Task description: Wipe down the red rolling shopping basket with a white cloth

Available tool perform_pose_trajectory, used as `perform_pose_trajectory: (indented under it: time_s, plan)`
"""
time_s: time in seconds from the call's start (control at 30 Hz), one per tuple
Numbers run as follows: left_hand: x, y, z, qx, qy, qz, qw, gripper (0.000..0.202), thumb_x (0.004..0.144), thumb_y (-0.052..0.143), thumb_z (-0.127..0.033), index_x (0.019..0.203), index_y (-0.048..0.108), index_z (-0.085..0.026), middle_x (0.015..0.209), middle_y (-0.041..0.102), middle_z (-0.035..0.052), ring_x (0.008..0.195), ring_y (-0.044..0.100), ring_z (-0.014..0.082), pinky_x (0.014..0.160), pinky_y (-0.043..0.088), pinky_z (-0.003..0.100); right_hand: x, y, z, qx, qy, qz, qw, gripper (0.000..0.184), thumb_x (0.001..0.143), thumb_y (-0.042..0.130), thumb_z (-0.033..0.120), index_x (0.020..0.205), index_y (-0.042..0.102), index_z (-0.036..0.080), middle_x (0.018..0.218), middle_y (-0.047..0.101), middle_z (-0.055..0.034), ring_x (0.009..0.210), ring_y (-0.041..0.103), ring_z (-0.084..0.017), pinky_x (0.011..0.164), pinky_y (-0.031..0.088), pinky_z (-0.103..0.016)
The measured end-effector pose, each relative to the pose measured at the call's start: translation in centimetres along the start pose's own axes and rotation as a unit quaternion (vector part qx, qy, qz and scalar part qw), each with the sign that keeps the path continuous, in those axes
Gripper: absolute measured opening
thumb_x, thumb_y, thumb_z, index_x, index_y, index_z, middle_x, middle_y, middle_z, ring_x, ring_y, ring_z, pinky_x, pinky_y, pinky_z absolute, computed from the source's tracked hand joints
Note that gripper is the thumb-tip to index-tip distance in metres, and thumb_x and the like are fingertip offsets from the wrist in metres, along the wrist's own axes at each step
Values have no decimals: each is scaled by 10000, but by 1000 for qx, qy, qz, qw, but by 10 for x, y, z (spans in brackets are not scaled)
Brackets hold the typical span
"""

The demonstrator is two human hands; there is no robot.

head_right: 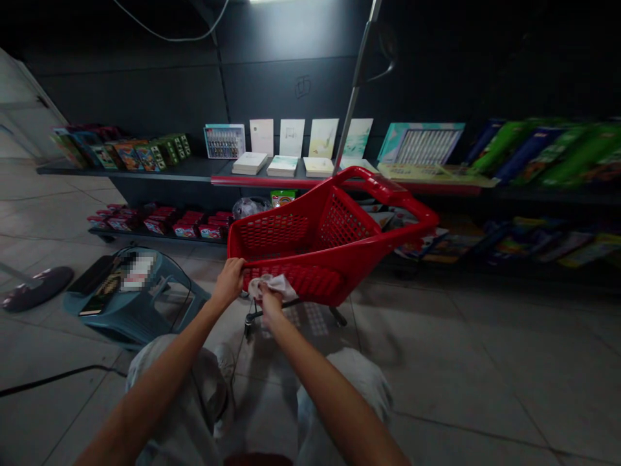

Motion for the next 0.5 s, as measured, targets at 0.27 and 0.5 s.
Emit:
perform_pose_trajectory:
  time_s: [0.27,0.5]
  plan:
    - [5,-7,1,49,-5,25,998,66,1025,510,-277,1022,571,-250,1132,648,73,1188,586,240,786,531,327,-9,9,11,18,25,31,999,256,683,771,176,888,622,207,814,752,33,702,717,-145,610,572,-230]
    - [9,-10,6,38,-8,15,999,57,1024,524,-283,1007,567,-251,1143,644,75,1198,581,241,774,527,333,27,-85,129,27,-103,-107,989,221,754,744,243,938,623,229,812,750,37,703,711,-144,582,591,-233]
Point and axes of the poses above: each hand's wrist, its own x-axis towards the middle knuckle, its own y-axis out of the palm, z = x × y, the point moved 4 cm from there along x, towards the middle knuckle
